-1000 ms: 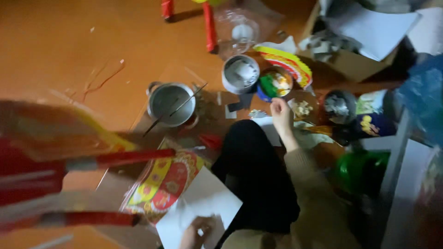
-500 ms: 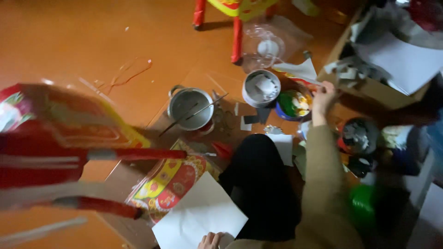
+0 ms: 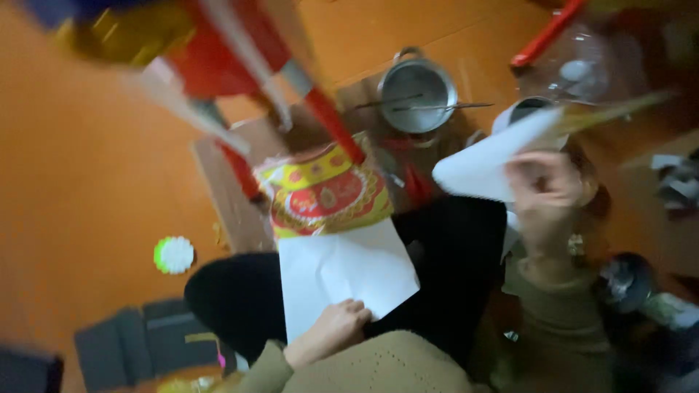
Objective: Decorating a traditional paper horse figure by gluing on colorful paper patterns and flowers.
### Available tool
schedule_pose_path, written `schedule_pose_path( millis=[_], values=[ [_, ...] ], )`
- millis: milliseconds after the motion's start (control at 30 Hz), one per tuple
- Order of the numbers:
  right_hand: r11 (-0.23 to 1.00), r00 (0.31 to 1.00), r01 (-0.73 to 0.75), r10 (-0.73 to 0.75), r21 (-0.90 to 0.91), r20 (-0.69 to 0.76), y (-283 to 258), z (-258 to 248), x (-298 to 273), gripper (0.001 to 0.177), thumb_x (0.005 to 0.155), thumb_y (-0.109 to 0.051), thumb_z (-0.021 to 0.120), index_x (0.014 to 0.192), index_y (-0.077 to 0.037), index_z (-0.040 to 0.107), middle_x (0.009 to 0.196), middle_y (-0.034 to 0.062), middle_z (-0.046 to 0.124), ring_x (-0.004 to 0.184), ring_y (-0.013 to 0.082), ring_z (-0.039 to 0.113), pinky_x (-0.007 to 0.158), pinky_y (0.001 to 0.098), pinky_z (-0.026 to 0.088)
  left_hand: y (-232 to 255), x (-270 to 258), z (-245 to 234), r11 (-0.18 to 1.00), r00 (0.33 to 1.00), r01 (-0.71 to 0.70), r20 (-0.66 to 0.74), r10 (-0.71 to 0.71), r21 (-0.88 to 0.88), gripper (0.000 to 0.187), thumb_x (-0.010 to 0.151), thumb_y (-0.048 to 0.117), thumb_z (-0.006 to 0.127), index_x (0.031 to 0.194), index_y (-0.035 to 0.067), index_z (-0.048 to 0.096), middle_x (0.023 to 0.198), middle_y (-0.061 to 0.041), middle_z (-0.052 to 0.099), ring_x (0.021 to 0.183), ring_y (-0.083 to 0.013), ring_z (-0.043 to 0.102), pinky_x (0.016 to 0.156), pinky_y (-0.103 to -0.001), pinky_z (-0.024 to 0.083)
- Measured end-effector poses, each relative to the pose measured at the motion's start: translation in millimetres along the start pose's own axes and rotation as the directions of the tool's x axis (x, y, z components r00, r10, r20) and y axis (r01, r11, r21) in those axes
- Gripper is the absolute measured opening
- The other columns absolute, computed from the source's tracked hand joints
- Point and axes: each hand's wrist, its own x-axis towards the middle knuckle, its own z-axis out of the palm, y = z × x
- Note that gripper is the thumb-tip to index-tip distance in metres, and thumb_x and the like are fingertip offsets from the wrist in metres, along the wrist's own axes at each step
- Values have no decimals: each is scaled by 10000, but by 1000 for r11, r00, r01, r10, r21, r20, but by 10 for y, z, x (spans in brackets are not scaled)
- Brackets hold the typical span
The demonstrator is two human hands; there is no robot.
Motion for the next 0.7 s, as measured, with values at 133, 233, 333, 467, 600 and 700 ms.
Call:
schedule_pose_path(
  millis=[133, 233, 333, 467, 600, 700],
  values=[
    [960, 842, 174, -261, 221, 473, -720, 648, -202, 56, 926, -134, 661, 890, -91, 663, 877, 47, 657, 712, 177, 579, 621, 284, 439, -156, -11, 123, 979, 977, -205, -51, 205, 12, 35, 637, 49, 554, 650, 70, 579, 779, -37, 670, 664, -280, 480, 599, -413, 386],
    [831, 804, -92, -263, 549, 533, -1015, 807, -374, 137, 836, -36, 738, 867, -74, 610, 820, 52, 612, 684, 122, 554, 640, 240, 455, -203, -69, 26, 998, 992, 67, 103, -67, 4, 216, 920, 342, 575, 1051, 222, 698, 1005, -84, 559, 898, -317, 508, 772, -446, 423],
    [415, 853, -486, 33, 769, 521, -1337, 862, -357, 435, 685, 204, 618, 609, -152, 380, 826, -110, 553, 702, 62, 492, 836, 244, 507, -285, -103, -132, 967, 981, 183, 95, -169, -178, 241, 921, 365, 583, 1048, 199, 703, 975, -84, 585, 870, -293, 531, 751, -422, 444],
    [286, 847, -524, 275, 802, 455, -217, 1476, -877, 362, 713, 193, 590, 677, -127, 425, 696, 5, 534, 574, 133, 505, 557, 268, 416, -422, -120, -361, 853, 953, 302, 133, -271, -426, 287, 923, 399, 596, 1044, 164, 711, 930, -83, 624, 827, -257, 565, 720, -386, 476],
    [593, 638, -727, 398, 345, 660, 378, 1901, -1402, 238, 791, 74, 682, 969, -83, 672, 970, 108, 605, 719, 143, 535, 657, 304, 488, -544, -108, -558, 574, 902, 422, 262, -343, -702, 370, 926, 449, 616, 1039, 113, 721, 863, -84, 681, 764, -203, 617, 672, -334, 524],
    [743, 510, -668, 426, 33, 747, 618, 2016, -1635, 332, 858, 30, 637, 1180, -32, 694, 1043, 161, 576, 810, 187, 566, 723, 359, 558, -754, -231, -442, 286, 890, 380, 264, -372, -880, 506, 916, 312, 660, 1288, 74, 413, 1036, -164, 633, 875, -214, 644, 757, -314, 546]
  ],
)
